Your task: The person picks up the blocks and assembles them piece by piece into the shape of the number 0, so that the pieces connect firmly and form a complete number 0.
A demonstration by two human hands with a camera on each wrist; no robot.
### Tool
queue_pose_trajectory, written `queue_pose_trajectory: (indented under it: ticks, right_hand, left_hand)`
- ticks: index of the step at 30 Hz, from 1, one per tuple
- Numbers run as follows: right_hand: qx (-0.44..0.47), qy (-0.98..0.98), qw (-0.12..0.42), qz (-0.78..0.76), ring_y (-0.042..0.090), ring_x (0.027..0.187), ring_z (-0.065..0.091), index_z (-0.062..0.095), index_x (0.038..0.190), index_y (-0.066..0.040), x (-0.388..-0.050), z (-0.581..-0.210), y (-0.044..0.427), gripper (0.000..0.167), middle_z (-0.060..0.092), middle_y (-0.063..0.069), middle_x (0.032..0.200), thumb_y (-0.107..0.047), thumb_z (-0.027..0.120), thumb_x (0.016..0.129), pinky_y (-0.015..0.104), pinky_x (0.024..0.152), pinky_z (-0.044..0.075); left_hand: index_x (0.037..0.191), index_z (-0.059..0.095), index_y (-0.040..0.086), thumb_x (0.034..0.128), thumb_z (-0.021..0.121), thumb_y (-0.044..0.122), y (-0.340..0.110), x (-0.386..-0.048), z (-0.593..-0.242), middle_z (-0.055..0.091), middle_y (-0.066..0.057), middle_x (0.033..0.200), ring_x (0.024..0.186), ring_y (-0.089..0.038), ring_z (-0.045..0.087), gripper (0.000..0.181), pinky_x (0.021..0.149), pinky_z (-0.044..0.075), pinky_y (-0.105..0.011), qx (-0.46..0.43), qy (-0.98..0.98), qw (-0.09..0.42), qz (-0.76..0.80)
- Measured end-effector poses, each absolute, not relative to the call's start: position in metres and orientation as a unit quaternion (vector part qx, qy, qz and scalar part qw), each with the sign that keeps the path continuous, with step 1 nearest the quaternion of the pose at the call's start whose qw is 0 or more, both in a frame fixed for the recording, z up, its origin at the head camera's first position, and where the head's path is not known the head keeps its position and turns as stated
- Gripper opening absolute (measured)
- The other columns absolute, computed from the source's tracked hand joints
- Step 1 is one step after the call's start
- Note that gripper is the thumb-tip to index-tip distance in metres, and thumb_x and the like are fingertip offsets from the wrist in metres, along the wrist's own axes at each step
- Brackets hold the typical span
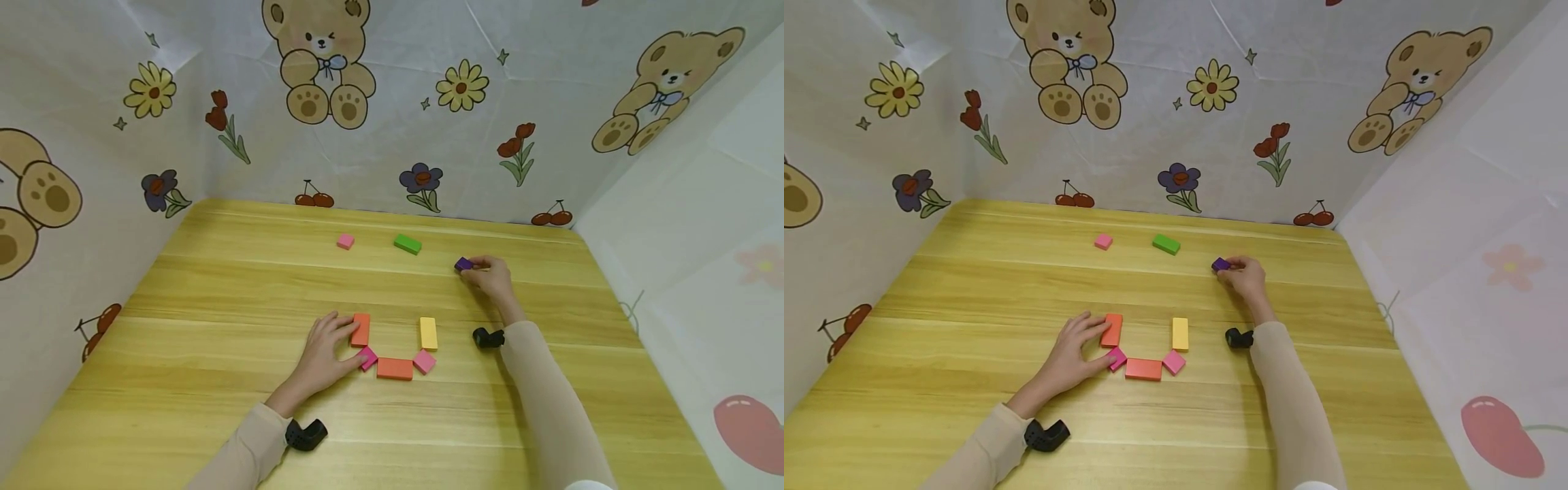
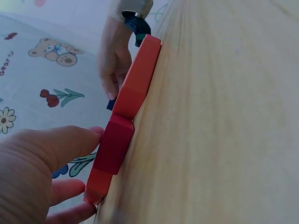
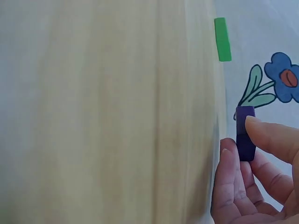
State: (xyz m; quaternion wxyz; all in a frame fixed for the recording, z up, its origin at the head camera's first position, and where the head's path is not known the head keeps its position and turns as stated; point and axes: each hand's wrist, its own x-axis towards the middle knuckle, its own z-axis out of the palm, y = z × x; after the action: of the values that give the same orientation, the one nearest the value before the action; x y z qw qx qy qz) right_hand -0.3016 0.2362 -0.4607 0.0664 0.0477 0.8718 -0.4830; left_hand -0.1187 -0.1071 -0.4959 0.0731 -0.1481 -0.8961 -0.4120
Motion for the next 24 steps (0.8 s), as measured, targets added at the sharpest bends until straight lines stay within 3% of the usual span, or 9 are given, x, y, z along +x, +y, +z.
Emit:
queue_pose_trajectory:
  ticks: [6,16,24]
  right_hand:
    - [0.031,0.859,0.07,-0.506,0.023,0.099,0.063,0.056,0.134,0.0,-0.29,-0.459,0.239,0.046,0.052,0.022,0.13,-0.014,0.068,0.091,0.02,0.072,0.055]
    - [0.01,0.856,0.081,-0.511,0.035,0.119,0.058,0.058,0.133,-0.004,-0.269,-0.456,0.232,0.045,0.053,0.019,0.132,-0.017,0.069,0.091,0.022,0.078,0.051]
    - [0.0,0.842,0.093,-0.532,0.028,0.11,0.061,0.06,0.131,-0.005,-0.258,-0.453,0.22,0.043,0.055,0.018,0.13,-0.014,0.07,0.09,0.026,0.081,0.052]
  left_hand:
    - [0.129,0.062,-0.001,0.0768,0.083,0.024,-0.107,-0.118,-0.495,0.056,-0.019,0.135,0.139,-0.046,0.034,0.061,0.114,0.014,-0.066,-0.15,-0.897,0.077,-0.41]
    - [0.131,0.062,0.001,0.0773,0.082,0.025,-0.107,-0.119,-0.495,0.057,-0.017,0.136,0.14,-0.045,0.033,0.062,0.115,0.013,-0.066,-0.148,-0.896,0.076,-0.412]
    - [0.129,0.062,0.0,0.0762,0.083,0.025,-0.108,-0.12,-0.497,0.058,-0.019,0.135,0.138,-0.046,0.035,0.062,0.114,0.015,-0.067,-0.155,-0.895,0.082,-0.41]
